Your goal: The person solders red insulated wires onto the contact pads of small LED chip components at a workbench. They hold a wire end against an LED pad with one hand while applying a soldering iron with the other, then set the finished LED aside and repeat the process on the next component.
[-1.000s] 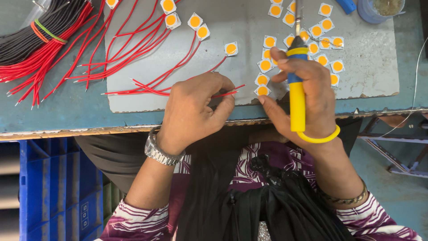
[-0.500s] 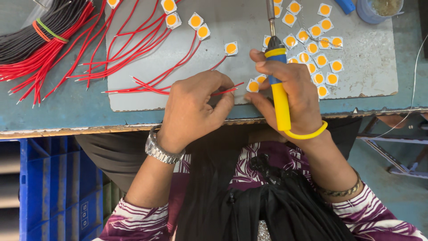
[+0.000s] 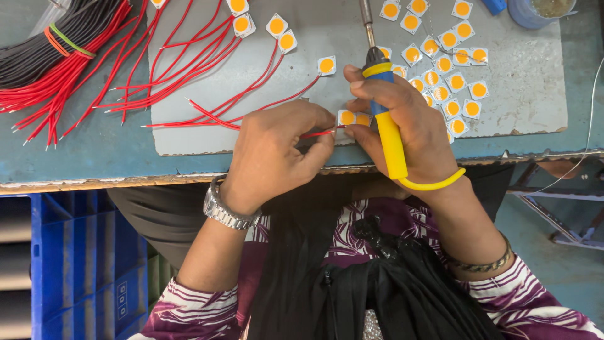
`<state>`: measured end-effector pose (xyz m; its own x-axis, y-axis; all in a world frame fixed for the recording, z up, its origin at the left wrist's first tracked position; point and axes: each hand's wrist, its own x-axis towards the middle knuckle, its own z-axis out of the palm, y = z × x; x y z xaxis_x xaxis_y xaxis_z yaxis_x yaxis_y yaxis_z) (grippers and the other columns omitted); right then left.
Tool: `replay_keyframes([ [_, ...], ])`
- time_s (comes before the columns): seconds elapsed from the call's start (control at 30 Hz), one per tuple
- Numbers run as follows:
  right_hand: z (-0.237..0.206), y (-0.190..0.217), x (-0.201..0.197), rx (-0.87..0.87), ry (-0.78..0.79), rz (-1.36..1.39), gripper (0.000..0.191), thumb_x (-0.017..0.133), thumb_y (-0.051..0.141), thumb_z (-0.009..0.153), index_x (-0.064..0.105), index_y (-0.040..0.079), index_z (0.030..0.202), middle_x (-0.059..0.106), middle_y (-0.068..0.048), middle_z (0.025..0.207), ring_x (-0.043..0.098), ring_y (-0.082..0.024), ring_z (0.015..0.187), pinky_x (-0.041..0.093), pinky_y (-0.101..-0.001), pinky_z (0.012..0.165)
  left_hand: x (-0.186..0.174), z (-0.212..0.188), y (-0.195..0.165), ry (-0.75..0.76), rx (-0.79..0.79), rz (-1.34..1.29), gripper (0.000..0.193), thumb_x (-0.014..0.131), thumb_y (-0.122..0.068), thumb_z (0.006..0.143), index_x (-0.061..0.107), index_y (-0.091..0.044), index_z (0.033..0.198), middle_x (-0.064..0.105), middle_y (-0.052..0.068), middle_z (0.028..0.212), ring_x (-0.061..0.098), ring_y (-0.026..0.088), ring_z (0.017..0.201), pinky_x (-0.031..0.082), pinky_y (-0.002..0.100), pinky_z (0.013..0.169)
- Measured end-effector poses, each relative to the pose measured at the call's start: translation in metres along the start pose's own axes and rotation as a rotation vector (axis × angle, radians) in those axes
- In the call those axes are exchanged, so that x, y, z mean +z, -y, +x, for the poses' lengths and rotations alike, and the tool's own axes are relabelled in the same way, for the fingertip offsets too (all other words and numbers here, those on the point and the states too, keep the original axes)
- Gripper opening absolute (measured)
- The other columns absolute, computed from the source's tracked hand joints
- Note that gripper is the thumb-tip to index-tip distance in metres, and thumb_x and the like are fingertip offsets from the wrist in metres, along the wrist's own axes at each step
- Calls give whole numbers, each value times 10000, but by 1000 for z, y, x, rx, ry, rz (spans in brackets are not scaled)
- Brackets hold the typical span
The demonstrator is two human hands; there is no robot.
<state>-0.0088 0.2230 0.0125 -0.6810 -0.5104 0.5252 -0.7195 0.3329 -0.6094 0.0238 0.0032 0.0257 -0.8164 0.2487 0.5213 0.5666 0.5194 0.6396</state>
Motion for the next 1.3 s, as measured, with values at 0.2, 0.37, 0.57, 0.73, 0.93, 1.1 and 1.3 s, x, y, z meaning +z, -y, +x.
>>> replay_keyframes([
  [0.2,-6,-4,-2,-16,-12,-29,576,756,-100,955,445,96,1398,608,-125,1496,747,-234,1149,597,-306,926,3,5,1,64,110,119,144,733,-61,801,611,-25,869,759,91,1025,675,274,665,517,373,573],
  [0.37,-13,-8,-3,37,-27,21,583,745,-102,962,436,80,1421,593,-136,1512,745,-248,1183,617,-324,967,5,7,1,149,55,190,149,746,-103,839,637,-61,932,746,34,922,666,270,661,501,379,578],
  [0.57,-20,-7,-12,99,-79,51,573,685,-143,1006,431,74,1472,564,-160,1512,732,-264,1235,630,-323,1004,7,7,1,156,3,152,137,730,-95,841,615,-59,906,776,6,981,671,236,635,504,351,556],
  [0.73,-16,-7,-14,84,-128,124,530,628,-164,971,418,72,1397,542,-199,1488,694,-293,1292,631,-297,881,9,7,2,119,29,157,130,729,-77,861,633,-52,945,778,12,1028,670,230,638,508,346,557],
  [0.93,-8,-4,-7,-69,-34,-98,572,712,-165,865,454,57,1325,629,-161,1404,731,-277,1143,491,-514,1108,11,6,2,104,56,188,133,756,-97,891,656,-59,970,755,25,965,669,255,660,507,361,576],
  [1.1,-5,-4,-5,-56,-47,-68,567,743,-125,950,450,87,1387,625,-125,1439,737,-227,1112,589,-302,940,7,7,4,118,55,147,158,760,-96,886,693,-72,1028,729,28,917,687,242,689,527,349,607],
  [1.3,-2,-7,-2,-110,-80,-143,558,765,-114,956,464,85,1382,653,-128,1396,715,-254,1075,566,-336,962,-1,9,5,159,115,130,150,731,-57,833,590,-31,874,764,68,1059,663,254,645,518,355,572],
])
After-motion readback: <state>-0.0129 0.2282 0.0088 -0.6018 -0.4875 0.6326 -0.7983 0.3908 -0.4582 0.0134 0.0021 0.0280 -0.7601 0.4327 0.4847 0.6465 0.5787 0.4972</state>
